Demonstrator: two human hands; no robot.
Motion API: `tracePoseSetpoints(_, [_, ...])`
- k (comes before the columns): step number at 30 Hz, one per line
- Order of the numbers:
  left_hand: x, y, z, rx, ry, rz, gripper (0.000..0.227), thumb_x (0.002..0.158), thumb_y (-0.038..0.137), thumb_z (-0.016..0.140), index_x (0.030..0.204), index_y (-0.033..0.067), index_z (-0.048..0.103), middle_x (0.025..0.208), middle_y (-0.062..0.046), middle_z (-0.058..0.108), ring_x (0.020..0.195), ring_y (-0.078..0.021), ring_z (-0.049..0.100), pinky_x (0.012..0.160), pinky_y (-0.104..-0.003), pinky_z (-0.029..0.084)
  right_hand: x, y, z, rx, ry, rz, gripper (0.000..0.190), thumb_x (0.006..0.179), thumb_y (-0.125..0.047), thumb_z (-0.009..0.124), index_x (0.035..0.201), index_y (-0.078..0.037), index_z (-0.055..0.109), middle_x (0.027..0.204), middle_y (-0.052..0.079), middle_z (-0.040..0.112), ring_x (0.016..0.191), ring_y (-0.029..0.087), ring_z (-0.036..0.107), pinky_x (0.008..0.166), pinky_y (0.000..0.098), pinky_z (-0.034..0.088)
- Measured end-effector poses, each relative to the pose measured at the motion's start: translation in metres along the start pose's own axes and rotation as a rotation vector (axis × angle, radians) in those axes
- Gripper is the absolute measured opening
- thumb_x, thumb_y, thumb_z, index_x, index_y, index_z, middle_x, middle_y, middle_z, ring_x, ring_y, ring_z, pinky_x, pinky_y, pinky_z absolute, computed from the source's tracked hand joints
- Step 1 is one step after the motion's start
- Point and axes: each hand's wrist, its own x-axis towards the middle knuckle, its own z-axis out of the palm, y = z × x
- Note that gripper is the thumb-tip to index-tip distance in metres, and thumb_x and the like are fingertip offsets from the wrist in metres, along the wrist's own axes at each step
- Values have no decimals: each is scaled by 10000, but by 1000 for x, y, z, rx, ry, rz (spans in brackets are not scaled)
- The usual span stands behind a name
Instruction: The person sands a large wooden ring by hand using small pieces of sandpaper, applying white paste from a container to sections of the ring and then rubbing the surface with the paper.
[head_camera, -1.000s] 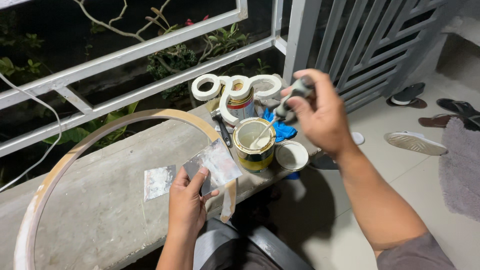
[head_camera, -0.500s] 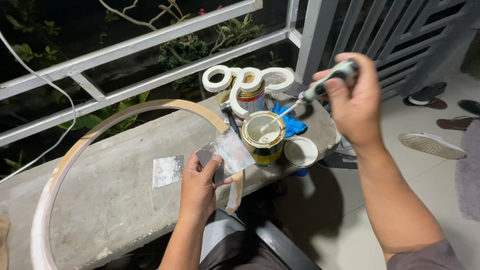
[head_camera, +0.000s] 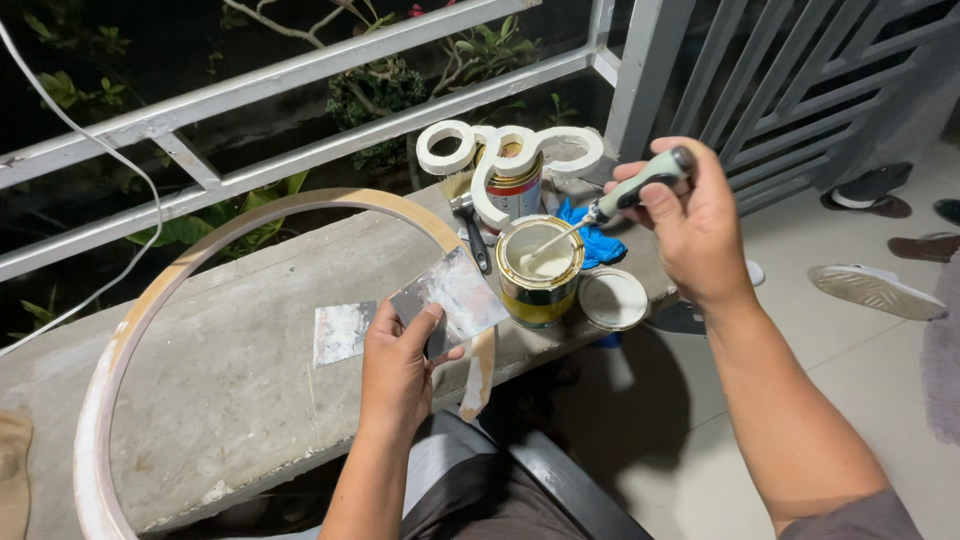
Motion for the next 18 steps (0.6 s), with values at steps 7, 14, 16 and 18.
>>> tracePoseSetpoints(7, [4, -4, -2, 92, -49, -61, 213, 922, 84, 673, 1135, 82, 663, 956, -38, 636, 764, -145, 582, 552, -356, 613, -5, -32, -12, 91, 87, 54, 309, 1089, -131, 506, 1356, -36, 382, 1263, 258, 619, 1137, 357, 691, 980, 384, 617])
tracePoseSetpoints(14, [12, -9, 0, 97, -91, -30, 140, 934, 89, 680, 1073, 77, 667, 921, -38, 647, 741, -135, 578, 551, -350, 620, -6, -57, -18, 58, 158, 17, 390, 1061, -309, 592, 1352, -134, 399, 1251, 200, 658, 1108, 295, 727, 864, 281, 607])
tracePoseSetpoints(16, [12, -8, 3, 94, -102, -20, 157, 929, 91, 680, 1086, 78, 675, 941, -41, 668, 751, -134, 590, 545, -344, 619, -6, -69, -16, 37, 169, 6, 423, 1047, -347, 611, 1353, -150, 397, 1249, 194, 663, 1104, 284, 730, 842, 267, 592])
tracePoseSetpoints(18, [10, -4, 7, 122, -116, -28, 120, 934, 87, 680, 1050, 73, 652, 870, -33, 598, 706, -121, 521, 561, -344, 619, -7, -84, -13, -55, 131, -30, 456, 1055, -370, 592, 1366, -110, 384, 1245, 194, 654, 1135, 293, 721, 890, 297, 602])
